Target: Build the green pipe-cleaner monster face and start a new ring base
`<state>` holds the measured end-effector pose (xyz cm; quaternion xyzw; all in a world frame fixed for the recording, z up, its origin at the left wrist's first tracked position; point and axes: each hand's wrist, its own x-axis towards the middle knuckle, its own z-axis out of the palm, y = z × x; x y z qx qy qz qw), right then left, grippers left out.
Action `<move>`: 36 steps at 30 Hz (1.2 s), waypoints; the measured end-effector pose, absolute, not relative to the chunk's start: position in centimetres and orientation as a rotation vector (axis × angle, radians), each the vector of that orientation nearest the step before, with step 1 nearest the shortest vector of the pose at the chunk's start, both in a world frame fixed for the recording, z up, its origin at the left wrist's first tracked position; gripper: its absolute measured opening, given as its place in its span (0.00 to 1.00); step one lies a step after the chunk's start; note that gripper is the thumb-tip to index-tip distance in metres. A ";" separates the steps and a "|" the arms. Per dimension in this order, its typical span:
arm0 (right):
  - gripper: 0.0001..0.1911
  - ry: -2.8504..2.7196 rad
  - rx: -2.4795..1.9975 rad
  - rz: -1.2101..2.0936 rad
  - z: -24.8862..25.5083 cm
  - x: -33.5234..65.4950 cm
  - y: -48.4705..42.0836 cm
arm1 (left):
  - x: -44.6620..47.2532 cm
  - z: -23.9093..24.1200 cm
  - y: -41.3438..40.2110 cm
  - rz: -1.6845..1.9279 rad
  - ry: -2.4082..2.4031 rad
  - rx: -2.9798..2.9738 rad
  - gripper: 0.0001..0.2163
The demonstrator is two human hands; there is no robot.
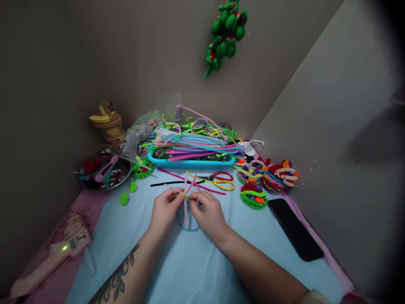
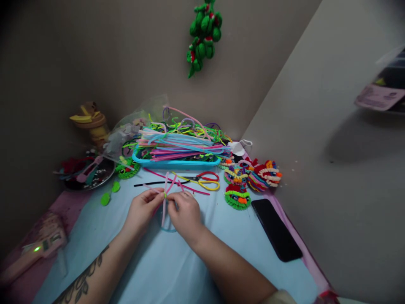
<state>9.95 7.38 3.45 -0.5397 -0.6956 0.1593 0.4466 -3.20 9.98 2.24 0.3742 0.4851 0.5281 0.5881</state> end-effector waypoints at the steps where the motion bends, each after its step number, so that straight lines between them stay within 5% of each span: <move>1: 0.09 -1.739 -1.337 0.383 3.4 10.0 7.4 | -3.2 2.2 10.0 1.224 1.130 0.860 0.11; 11: 0.10 -1.767 -1.325 0.436 3.3 10.1 7.2 | -3.1 2.7 9.9 1.159 1.116 0.752 0.12; 22: 0.04 -1.451 -1.285 1.020 2.6 10.6 8.4 | -3.1 3.3 9.8 1.148 1.054 0.798 0.12; 36: 0.05 -1.396 -1.303 0.977 2.4 10.6 8.2 | -3.3 4.2 9.7 1.104 0.969 0.664 0.12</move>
